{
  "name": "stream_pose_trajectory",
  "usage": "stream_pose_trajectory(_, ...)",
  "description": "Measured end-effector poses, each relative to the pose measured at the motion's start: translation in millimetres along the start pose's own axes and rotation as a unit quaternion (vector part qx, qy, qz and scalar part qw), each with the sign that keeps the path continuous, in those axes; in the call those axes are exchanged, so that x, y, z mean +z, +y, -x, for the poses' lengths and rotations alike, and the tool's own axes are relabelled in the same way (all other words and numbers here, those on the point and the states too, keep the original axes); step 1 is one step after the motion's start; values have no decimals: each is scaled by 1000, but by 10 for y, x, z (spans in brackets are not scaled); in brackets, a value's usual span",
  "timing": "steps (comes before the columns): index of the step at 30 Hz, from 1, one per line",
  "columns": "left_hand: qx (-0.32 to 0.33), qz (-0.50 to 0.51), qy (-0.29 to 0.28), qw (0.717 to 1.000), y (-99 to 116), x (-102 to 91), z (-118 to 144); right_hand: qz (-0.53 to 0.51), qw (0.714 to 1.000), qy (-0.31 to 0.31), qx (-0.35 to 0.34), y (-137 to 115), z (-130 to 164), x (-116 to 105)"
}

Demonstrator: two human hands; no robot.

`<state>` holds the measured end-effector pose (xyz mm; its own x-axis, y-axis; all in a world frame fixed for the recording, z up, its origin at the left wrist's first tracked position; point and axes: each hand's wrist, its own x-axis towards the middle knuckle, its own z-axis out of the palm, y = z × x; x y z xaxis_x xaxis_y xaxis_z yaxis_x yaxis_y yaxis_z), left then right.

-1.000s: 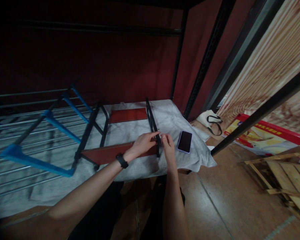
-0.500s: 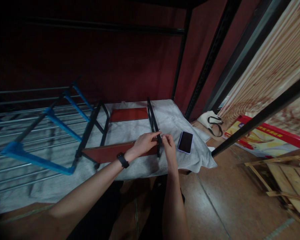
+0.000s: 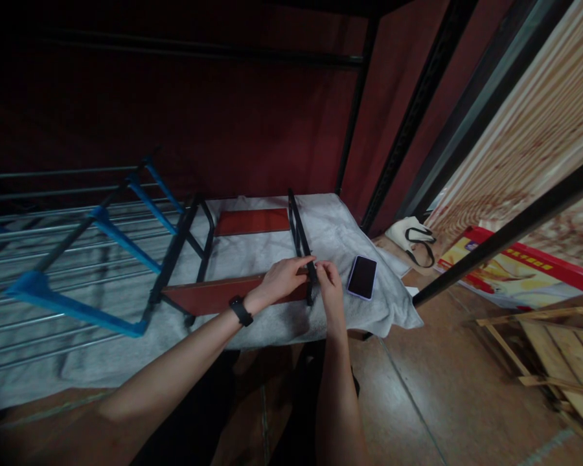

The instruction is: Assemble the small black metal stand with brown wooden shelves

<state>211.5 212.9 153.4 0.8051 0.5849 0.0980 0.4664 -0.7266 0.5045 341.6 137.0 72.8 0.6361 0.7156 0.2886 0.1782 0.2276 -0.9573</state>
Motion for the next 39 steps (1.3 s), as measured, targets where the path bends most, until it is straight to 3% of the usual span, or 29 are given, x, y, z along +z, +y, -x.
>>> stream_pose_trajectory(3,-1,1,-1,1000,16,-19,7,17,1000,-22,-9,3,-11,-31)
stream_pose_trajectory(9,-7,9,-9,1000,38,-41,6,91,996,-3,-1,17,18,13)
stream_pose_trajectory(17,11,1,8,1000,-25,22,7,13,999,-28,-15,-5,-9,-42)
stream_pose_trajectory(23,26,-3,2,1000,-50,36,-2,95,995,-5,-19,-3,0,7)
stream_pose_trajectory(28,92,-37,33,995,15,-22,142,83,996,3,-24,-55,15,42)
stream_pose_trajectory(31,125,-53,97,986,-10,-107,496,29,999,0,-19,-46,30,2)
stream_pose_trajectory(34,96,-74,218,968,-202,-198,1041,3,1000,-3,2,20,33,-51)
stream_pose_trajectory(36,19,-72,355,932,-415,-259,1426,19,1000,-5,12,81,21,-70)
stream_pose_trajectory(39,-129,-9,517,846,-786,-361,1886,59,998,10,16,150,0,-61)
